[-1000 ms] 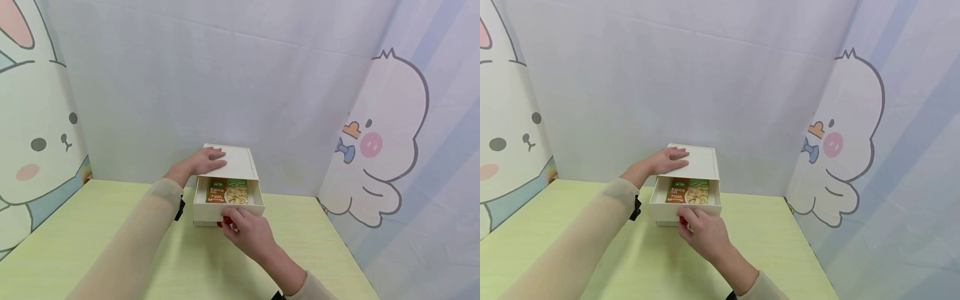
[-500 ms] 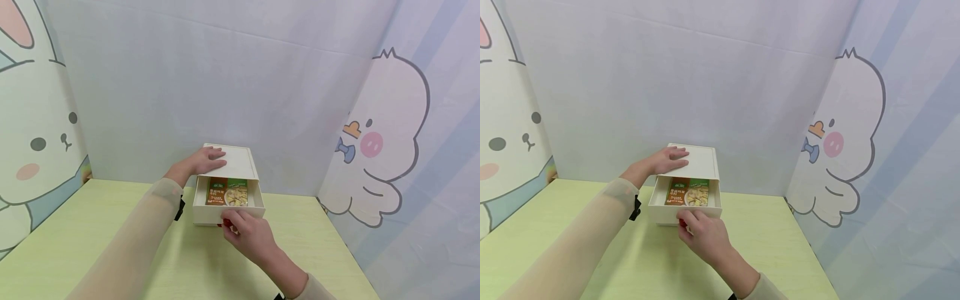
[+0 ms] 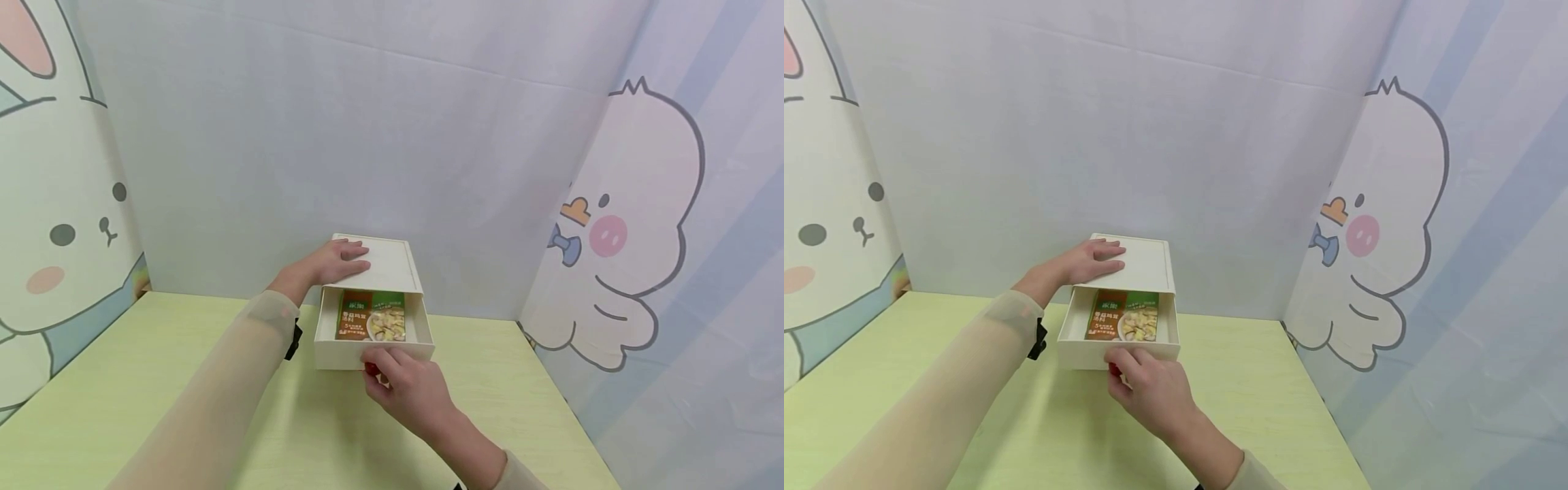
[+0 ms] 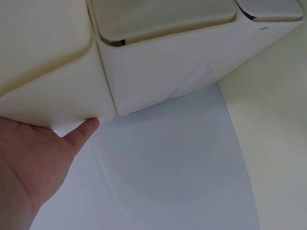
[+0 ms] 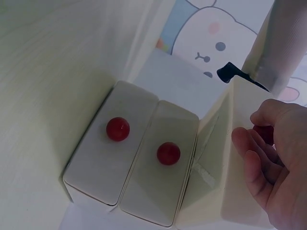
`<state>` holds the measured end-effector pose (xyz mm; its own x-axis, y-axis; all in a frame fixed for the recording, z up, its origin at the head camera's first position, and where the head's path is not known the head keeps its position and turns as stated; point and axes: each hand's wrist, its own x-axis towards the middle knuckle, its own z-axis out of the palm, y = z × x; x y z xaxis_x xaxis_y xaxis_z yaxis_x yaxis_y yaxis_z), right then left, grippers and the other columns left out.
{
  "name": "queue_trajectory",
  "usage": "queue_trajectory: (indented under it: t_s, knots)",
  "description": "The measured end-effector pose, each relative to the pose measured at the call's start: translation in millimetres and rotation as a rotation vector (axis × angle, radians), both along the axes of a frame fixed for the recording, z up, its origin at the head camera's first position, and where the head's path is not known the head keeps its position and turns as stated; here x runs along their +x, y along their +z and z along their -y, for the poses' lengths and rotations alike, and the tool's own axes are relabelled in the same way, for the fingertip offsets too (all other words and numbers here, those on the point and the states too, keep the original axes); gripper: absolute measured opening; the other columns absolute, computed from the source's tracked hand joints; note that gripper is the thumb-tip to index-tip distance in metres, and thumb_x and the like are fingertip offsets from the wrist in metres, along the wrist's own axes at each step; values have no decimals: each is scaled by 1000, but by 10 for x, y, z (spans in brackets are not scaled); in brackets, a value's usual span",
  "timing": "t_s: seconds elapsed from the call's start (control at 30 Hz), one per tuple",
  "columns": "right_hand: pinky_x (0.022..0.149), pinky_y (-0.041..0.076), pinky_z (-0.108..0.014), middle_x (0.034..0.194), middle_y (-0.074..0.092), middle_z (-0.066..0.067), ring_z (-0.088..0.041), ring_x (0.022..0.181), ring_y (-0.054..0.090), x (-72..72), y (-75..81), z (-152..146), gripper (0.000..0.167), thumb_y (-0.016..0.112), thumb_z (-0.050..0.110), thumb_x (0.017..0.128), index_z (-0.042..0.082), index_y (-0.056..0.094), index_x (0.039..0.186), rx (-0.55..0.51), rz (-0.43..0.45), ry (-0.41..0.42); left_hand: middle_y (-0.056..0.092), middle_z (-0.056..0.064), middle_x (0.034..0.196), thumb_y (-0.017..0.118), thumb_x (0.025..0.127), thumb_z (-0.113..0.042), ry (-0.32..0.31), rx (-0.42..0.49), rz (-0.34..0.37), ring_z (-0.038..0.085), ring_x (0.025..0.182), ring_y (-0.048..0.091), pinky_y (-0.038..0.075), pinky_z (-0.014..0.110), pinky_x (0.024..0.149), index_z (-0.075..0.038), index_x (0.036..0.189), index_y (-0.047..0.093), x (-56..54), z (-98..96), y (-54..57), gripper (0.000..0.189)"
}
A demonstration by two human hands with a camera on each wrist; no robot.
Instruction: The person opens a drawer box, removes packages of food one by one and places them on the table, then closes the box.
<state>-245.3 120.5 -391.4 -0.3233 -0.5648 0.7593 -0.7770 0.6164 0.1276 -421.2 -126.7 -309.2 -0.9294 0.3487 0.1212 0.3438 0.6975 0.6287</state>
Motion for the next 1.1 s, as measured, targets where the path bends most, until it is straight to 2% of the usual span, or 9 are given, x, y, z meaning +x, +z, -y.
queue_trajectory:
  t_s: [0.63, 1.1]
  knots:
    - [56, 47, -9, 81, 69, 13, 3, 69, 65, 111, 2, -21, 33, 91, 10, 80, 23, 72, 103, 4, -15, 8, 28, 2, 183, 57, 109, -58, 7, -22, 7, 36, 174, 7, 13, 65, 138, -23, 169, 46, 1, 0, 2, 70]
    - [55, 45, -6, 81, 68, 15, 5, 69, 65, 171, -6, -46, 34, 89, 11, 79, 24, 71, 104, 13, -62, 29, 31, 3, 182, 60, 110, -54, -11, -3, -5, 36, 174, 8, 13, 63, 138, -20, 168, 48, -10, 3, 0, 68]
